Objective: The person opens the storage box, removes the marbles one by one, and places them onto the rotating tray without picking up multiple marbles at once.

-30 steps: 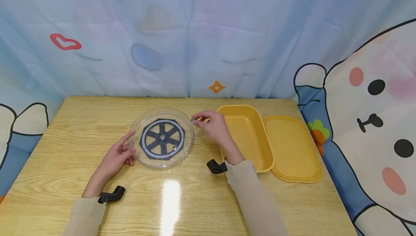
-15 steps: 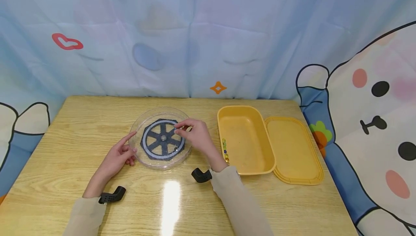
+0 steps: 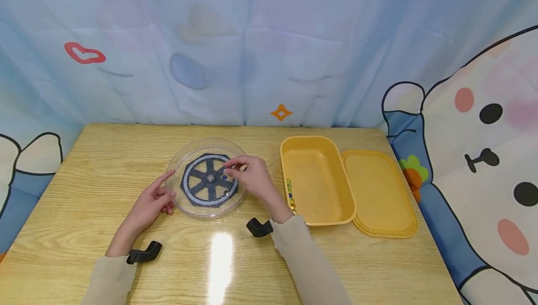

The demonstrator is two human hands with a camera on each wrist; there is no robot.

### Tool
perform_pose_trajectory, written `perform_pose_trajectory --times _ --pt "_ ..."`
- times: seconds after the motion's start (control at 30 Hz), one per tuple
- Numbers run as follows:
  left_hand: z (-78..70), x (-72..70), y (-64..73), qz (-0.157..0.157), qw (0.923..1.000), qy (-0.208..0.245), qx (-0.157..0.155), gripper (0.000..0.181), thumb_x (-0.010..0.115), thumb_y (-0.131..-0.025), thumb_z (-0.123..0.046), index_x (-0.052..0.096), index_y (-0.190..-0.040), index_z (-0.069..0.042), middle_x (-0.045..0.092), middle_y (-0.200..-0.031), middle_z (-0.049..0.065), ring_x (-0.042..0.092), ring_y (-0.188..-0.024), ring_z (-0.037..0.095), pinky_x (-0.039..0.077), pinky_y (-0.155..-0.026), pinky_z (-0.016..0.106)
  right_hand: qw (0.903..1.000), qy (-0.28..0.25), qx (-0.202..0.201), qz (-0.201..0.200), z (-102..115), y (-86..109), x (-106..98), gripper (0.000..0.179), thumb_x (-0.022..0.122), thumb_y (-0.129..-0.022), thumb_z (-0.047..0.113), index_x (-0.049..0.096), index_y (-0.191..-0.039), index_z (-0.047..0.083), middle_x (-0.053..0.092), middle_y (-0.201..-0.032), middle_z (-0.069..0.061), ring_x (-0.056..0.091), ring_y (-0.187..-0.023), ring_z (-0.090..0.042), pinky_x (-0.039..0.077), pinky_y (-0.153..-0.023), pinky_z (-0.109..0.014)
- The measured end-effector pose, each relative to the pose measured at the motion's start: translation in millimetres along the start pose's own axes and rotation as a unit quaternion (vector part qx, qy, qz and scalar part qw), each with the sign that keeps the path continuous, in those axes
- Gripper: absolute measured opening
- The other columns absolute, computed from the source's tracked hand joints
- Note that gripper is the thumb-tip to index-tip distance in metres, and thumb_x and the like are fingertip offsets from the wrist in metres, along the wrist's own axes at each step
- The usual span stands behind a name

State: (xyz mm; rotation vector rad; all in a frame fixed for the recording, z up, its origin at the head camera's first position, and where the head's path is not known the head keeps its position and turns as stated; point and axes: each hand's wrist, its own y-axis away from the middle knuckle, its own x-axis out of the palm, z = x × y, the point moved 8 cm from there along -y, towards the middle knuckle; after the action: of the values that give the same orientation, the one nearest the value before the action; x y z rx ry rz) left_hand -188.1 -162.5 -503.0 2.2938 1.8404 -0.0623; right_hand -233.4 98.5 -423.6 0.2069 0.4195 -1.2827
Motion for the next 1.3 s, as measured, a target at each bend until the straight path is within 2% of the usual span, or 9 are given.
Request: perform_pose_trajectory --times 0.13,0.33,0.5,0.63,0.77,0.9,1.07,1.3 --pt "2.2 -0.4 -1.6 -0.002 1.0000 -0.002 -0.007 0.063 0.060 -0.100 -0.008 0.033 -0.156 -0.016 0.060 -0.078 0.019 0.061 -0.061 0.024 0.056 -0.059 0.033 0.9999 -0.004 -0.007 -0.011 -0.4 -0.1 -4.9 0.014 0.075 -0.090 0.010 0.077 -0.102 0.003 0.071 -0.097 -0.003 0.059 -0.076 -0.026 0.048 -0.062 -0.029" --pt "0.8 -0.1 -0.8 -0.001 1.0000 0.006 -0.003 0.063 0.061 -0.100 -0.009 0.034 -0.156 -0.017 0.060 -0.079 0.019 0.062 -0.061 0.023 0.056 -0.059 0.033 0.9997 0.001 0.008 -0.023 0.9 1.9 -21.4 0.016 0.074 -0.091 0.010 0.076 -0.104 0.001 0.072 -0.100 -0.006 0.056 -0.074 -0.028 0.045 -0.062 -0.027" --pt "-1.2 0.0 0.6 0.000 1.0000 0.009 0.004 0.062 0.062 -0.099 -0.009 0.035 -0.155 -0.017 0.060 -0.079 0.019 0.062 -0.061 0.022 0.057 -0.059 0.033 0.9985 0.028 0.026 -0.040 0.6 4.1 -46.8 0.014 0.075 -0.091 0.012 0.077 -0.103 0.006 0.072 -0.100 -0.003 0.054 -0.072 -0.028 0.045 -0.061 -0.029" --pt "-1.5 0.0 0.9 -0.001 0.9999 0.008 0.006 0.061 0.061 -0.099 -0.009 0.036 -0.155 -0.016 0.060 -0.078 0.019 0.062 -0.061 0.022 0.057 -0.059 0.033 0.9973 0.039 0.039 -0.048 -4.9 6.9 -69.8 0.015 0.075 -0.091 0.016 0.077 -0.104 0.008 0.072 -0.101 -0.003 0.049 -0.065 -0.026 0.042 -0.056 -0.028" --pt "-0.9 0.1 0.7 -0.001 1.0000 0.007 0.004 0.061 0.061 -0.099 -0.009 0.036 -0.155 -0.016 0.060 -0.078 0.019 0.062 -0.061 0.022 0.056 -0.059 0.033 0.9968 0.045 0.043 -0.049 -13.9 11.3 -93.8 0.018 0.074 -0.092 0.022 0.077 -0.105 0.010 0.071 -0.105 -0.004 0.055 -0.074 -0.034 0.045 -0.059 -0.030" --pt "-0.2 -0.2 -0.7 0.001 1.0000 0.008 0.003 0.062 0.061 -0.100 -0.010 0.035 -0.155 -0.017 0.060 -0.078 0.018 0.061 -0.061 0.022 0.056 -0.060 0.033 0.9964 0.062 0.043 -0.039 -26.4 15.7 -116.7 0.027 0.074 -0.092 0.028 0.076 -0.109 0.008 0.071 -0.107 -0.007 0.060 -0.087 -0.037 0.051 -0.068 -0.037" --pt "1.1 -0.1 -3.0 0.004 0.9999 0.015 0.005 0.062 0.061 -0.100 -0.011 0.034 -0.156 -0.019 0.060 -0.080 0.018 0.061 -0.062 0.022 0.057 -0.060 0.034 0.9954 0.078 0.053 -0.015 -41.8 17.8 -137.9 0.027 0.075 -0.091 0.024 0.075 -0.110 0.004 0.071 -0.108 -0.011 0.062 -0.092 -0.028 0.054 -0.077 -0.044" --pt "2.3 0.0 -1.1 -0.004 1.0000 0.006 -0.002 0.063 0.061 -0.100 -0.010 0.034 -0.156 -0.018 0.060 -0.078 0.018 0.061 -0.061 0.023 0.056 -0.059 0.034 0.9906 0.097 0.095 0.021 -62.8 17.6 -150.6 0.029 0.076 -0.091 0.021 0.075 -0.112 0.001 0.072 -0.110 -0.013 0.062 -0.098 -0.025 0.052 -0.081 -0.032"
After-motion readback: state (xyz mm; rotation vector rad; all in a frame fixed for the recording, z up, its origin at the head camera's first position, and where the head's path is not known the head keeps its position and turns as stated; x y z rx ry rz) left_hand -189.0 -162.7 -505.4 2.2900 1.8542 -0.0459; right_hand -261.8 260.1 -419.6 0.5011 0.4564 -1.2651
